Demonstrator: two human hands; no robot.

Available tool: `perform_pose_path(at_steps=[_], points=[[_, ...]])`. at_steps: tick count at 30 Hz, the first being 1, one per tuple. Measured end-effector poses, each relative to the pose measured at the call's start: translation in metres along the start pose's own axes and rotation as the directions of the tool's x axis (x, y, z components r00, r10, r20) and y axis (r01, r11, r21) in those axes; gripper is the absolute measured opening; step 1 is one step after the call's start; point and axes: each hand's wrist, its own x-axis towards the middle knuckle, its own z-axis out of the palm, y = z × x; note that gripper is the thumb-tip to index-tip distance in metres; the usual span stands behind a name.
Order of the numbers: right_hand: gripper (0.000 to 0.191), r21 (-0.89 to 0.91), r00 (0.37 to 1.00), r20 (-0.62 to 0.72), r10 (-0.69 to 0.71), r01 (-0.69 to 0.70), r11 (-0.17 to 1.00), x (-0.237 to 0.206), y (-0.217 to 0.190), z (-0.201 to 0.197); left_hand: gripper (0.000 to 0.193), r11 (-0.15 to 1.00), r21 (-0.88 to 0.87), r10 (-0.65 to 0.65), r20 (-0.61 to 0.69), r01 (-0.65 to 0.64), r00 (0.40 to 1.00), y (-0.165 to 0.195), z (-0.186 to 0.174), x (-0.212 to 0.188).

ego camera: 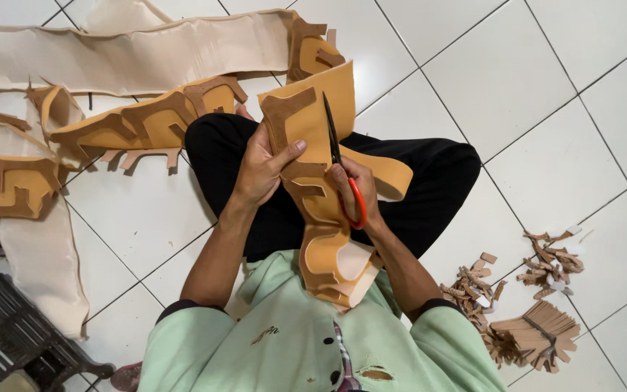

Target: The person sews a long strip of tan material using a sewing machine, then cuts the stitched strip into individual pieces with scissors while sitting on the floor.

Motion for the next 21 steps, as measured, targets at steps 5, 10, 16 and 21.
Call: perform_pose_path(at_steps=[5, 10, 16, 21], points=[[0.056, 0.155, 0.999, 0.004, -0.048, 0.047, 0.987, -0.002, -0.003, -0.004, 0.055, 0.997, 0.017, -0.073, 0.056, 0.072, 0.996, -0.002, 0.003, 0.001], [0.046, 0.409, 0.999, -0.039, -0.027, 0.041, 0.911, 0.007, -0.016, -0.012, 0.055, 0.995, 0.057, -0.085, 0.083, 0.08, 0.993, -0.001, 0.008, 0.004], [0.034, 0.047, 0.954, 0.076, -0.289, 0.287, 0.957, 0.02, -0.036, -0.033, 0.058, 0.904, 0.424, -0.038, 0.21, -0.056, 0.977, -0.005, 0.01, 0.021], [0.018, 0.13, 0.792, -0.517, -0.324, 0.447, 0.885, 0.058, -0.059, -0.11, 0.065, 0.823, 0.537, -0.482, 0.49, 0.184, 0.727, -0.044, 0.027, 0.016]])
